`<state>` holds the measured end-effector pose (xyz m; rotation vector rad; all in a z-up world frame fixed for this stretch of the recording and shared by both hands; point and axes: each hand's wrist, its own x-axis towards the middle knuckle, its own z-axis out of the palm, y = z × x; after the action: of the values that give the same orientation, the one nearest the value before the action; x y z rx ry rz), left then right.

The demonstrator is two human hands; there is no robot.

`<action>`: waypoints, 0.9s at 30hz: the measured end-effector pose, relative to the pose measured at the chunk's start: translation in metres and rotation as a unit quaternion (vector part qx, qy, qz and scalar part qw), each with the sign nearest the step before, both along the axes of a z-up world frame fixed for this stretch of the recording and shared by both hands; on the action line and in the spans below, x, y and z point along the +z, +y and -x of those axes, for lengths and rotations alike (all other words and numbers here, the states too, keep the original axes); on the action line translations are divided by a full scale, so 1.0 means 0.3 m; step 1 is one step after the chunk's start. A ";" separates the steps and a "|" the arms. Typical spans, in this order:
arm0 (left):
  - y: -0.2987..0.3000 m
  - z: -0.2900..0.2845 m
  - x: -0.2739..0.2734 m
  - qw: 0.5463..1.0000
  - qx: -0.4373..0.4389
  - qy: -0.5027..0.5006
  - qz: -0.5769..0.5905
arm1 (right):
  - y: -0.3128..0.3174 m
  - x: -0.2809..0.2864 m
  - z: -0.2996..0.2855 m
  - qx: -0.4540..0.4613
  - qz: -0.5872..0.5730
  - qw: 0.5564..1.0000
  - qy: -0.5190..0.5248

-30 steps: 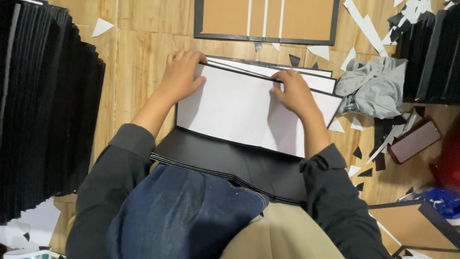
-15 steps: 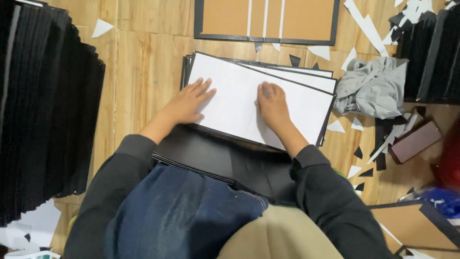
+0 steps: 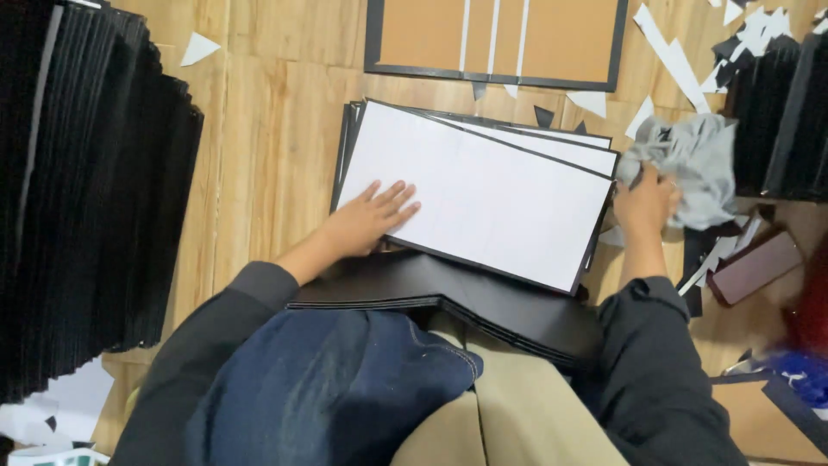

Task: The person sits on the floor and wipes the white pages of a black photo album with a grey cloth. They repeatedly open the album, wipe the pages, and handle the stack of albums on their lap.

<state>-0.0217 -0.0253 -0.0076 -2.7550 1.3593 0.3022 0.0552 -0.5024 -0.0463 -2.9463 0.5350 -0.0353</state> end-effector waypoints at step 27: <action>-0.029 -0.007 0.099 0.988 0.065 0.143 -0.007 | 0.789 0.010 0.051 0.311 -0.278 0.909 -0.015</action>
<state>-0.0195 -0.0340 0.0220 -2.8798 1.2203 0.7366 0.0399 -0.2659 -0.0432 -2.4038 -0.3668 0.1210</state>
